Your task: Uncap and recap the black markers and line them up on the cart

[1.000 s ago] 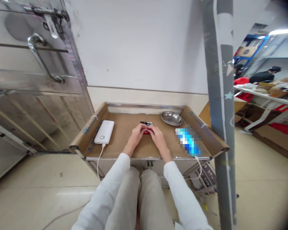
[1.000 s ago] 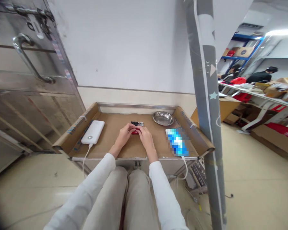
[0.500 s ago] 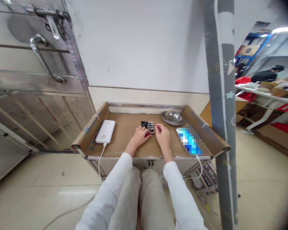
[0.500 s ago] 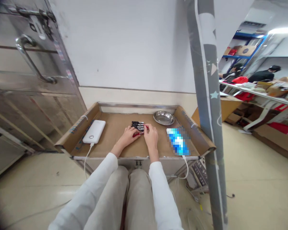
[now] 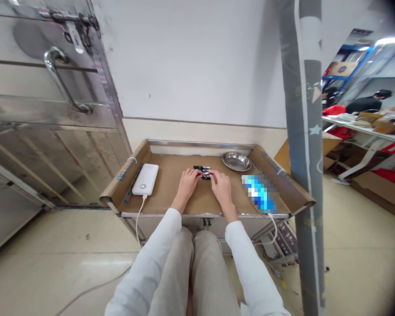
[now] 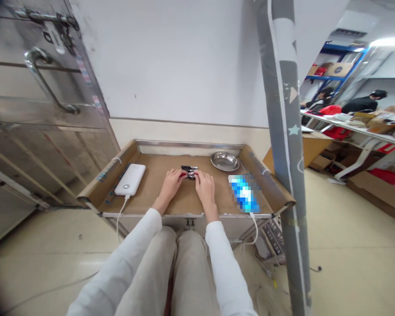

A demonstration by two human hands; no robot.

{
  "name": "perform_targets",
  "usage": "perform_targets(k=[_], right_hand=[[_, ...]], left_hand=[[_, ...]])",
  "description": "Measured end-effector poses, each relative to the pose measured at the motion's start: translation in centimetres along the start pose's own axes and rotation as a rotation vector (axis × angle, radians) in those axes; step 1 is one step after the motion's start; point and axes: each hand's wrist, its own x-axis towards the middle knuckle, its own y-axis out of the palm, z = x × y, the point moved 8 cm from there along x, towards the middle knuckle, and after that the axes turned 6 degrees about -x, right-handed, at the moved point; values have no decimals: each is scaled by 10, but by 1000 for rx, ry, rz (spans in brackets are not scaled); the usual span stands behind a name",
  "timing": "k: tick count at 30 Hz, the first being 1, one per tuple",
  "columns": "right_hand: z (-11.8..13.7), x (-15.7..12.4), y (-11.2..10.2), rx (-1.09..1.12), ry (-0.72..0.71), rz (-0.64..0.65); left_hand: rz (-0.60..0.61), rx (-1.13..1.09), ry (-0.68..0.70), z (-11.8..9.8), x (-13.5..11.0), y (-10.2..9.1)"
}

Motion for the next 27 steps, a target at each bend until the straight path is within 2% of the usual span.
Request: perform_targets(k=[4, 9, 12, 15, 19, 24, 27], right_hand=[[20, -2, 9, 168, -169, 126], [12, -1, 7, 189, -97, 87], [3, -2, 7, 124, -70, 47], [-5, -3, 9, 20, -30, 31], [-10, -5, 12, -75, -11, 22], [-14, -5, 19, -134, -18, 34], [-18, -5, 23, -140, -6, 50]], left_hand=[[-153, 3, -100, 11, -2, -12], [-293, 63, -262, 29, -9, -20], [-318, 116, -382, 42, -13, -18], [-321, 108, -396, 48, -14, -14], [-245, 71, -270, 38, -10, -6], [61, 26, -16, 10, -7, 18], [88, 39, -11, 8, -7, 22]])
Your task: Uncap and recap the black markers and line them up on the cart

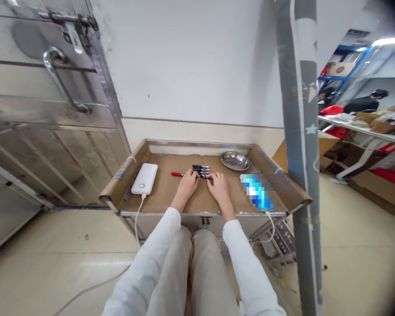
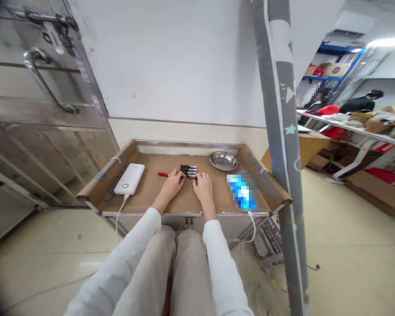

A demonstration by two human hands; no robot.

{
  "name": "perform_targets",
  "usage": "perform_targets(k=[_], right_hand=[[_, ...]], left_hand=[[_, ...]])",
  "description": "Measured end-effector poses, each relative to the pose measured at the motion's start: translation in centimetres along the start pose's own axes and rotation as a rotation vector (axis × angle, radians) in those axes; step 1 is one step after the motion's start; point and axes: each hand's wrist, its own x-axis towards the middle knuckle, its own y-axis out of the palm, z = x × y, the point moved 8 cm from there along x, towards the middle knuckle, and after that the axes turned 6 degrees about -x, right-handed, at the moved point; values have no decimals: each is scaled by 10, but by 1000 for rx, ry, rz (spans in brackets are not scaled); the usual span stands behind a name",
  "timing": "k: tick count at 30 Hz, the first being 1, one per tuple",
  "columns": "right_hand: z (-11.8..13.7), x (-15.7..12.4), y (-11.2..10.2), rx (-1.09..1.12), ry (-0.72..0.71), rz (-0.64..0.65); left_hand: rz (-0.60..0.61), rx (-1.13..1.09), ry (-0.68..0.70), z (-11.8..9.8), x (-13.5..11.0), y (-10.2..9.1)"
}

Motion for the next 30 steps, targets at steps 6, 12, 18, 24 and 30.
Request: perform_targets(k=[6, 12, 18, 24, 30], right_hand=[[2, 2, 6, 17, -53, 44], [1, 3, 8, 43, -64, 50], [1, 3, 10, 85, -52, 74], [8, 1, 15, 119, -101, 144], [6, 0, -12, 72, 15, -13]], left_hand=[[40, -112, -17, 5, 2, 5], [101, -233, 4, 5, 3, 10], [105, -270, -32, 4, 4, 8], [134, -320, -31, 1, 4, 8], [100, -100, 89, -11, 4, 3]])
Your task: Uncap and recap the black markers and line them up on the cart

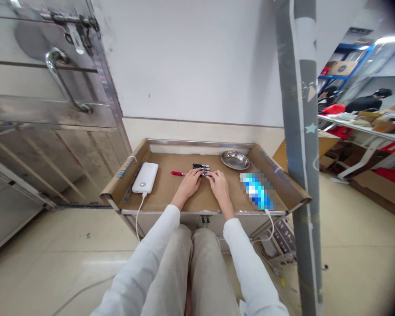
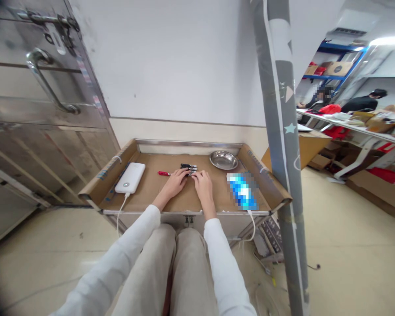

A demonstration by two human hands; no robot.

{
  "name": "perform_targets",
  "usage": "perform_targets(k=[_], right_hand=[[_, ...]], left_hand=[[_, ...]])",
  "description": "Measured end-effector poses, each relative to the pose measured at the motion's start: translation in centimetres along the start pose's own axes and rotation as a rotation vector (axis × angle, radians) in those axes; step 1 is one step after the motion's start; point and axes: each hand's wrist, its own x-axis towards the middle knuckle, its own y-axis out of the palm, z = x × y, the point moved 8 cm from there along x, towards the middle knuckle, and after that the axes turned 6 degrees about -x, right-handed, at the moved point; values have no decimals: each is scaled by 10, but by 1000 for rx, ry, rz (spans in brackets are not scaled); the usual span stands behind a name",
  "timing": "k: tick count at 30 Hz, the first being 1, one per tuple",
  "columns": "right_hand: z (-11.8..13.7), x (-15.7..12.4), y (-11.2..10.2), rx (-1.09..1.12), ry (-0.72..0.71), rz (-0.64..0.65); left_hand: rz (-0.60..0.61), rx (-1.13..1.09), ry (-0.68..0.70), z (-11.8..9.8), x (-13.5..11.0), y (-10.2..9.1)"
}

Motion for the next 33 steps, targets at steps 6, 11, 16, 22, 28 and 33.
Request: perform_targets(k=[6, 11, 16, 22, 28, 33], right_hand=[[-6, -2, -9, -153, 117, -36], [-2, -2, -4, -214, 98, 25], [14, 0, -1, -42, -33, 86], [27, 0, 9, 188, -157, 173], [6, 7, 18, 25, -49, 114], [-3, 9, 20, -103, 10, 86]], left_hand=[[79, 152, -74, 6, -2, 6], [-9, 141, -72, 6, -1, -1], [-30, 124, -58, 2, 0, -8], [-274, 381, -342, 9, -13, -39], [-300, 528, -532, 19, -26, -42], [-286, 507, -542, 22, -28, -37]])
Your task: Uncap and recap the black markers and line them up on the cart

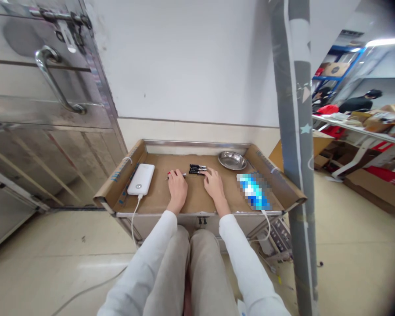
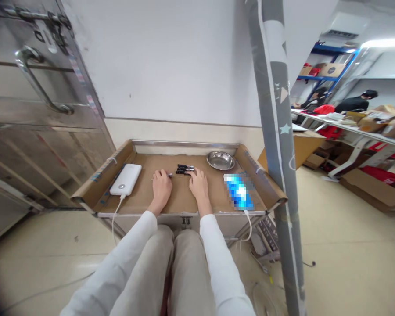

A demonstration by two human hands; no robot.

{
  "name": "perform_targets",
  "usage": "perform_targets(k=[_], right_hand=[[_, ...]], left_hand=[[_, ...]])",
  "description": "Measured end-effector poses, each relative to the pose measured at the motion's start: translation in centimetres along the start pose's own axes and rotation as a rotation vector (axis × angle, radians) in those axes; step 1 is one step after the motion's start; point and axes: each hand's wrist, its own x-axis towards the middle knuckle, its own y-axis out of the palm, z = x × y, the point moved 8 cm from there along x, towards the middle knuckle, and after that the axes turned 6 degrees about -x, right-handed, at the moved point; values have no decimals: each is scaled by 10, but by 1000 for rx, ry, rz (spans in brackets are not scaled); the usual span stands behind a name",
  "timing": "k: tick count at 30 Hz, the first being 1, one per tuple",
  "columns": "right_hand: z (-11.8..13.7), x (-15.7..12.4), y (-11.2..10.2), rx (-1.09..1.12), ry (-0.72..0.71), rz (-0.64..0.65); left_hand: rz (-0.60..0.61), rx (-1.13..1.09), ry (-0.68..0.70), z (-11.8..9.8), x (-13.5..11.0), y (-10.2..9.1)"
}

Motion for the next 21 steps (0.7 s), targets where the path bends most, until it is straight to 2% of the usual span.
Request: perform_targets(k=[6, 12, 17, 21], right_hand=[[2, 2, -2, -59, 6, 4], [0, 3, 2, -78, 4, 15], [-3, 4, 7, -95, 18, 47], [-2, 5, 10, -80, 2, 76]], left_hand=[[24, -137, 19, 0, -1, 2], [43, -169, 153, -12, 3, 12], [148, -208, 372, -32, 3, 23], [208, -263, 383, -38, 7, 29]])
